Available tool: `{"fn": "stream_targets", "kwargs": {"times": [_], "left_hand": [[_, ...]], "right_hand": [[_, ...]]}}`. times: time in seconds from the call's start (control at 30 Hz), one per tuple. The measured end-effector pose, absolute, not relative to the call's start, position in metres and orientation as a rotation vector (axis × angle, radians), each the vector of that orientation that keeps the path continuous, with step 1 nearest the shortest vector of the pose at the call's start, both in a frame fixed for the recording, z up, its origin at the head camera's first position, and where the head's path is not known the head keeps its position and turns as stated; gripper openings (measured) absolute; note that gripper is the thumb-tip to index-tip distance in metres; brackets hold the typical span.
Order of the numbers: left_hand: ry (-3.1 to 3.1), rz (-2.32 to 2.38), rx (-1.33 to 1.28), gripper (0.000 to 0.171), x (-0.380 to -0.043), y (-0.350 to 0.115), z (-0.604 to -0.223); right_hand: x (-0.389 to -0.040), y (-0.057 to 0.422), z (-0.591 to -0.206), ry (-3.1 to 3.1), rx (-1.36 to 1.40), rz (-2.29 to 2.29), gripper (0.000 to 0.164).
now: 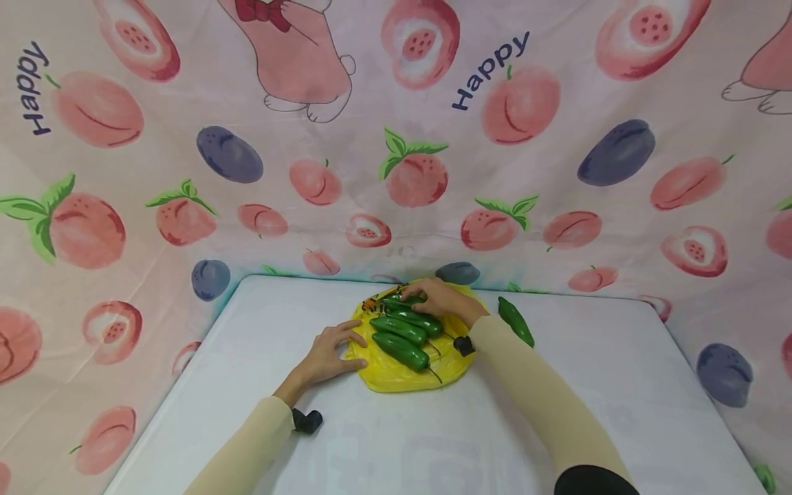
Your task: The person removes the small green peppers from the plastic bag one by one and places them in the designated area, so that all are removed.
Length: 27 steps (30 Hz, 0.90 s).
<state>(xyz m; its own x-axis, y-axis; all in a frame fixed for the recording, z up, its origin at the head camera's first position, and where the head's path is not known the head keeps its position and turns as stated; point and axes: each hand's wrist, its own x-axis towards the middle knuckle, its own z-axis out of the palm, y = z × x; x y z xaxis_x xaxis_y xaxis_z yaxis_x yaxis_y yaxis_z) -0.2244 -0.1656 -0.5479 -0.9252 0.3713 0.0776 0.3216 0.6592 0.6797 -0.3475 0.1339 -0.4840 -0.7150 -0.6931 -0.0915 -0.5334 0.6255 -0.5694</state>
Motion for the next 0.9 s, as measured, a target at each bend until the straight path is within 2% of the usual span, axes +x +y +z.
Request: {"fn": "stream_targets", "kwargs": {"times": [0.9], "left_hand": [[2.804,1.154,0.576,0.027,-0.223,-0.165,-0.546]], "right_hand": [[-0.335,0.152,-0.456,2.613,-1.052,-0.695,0.028]]}}
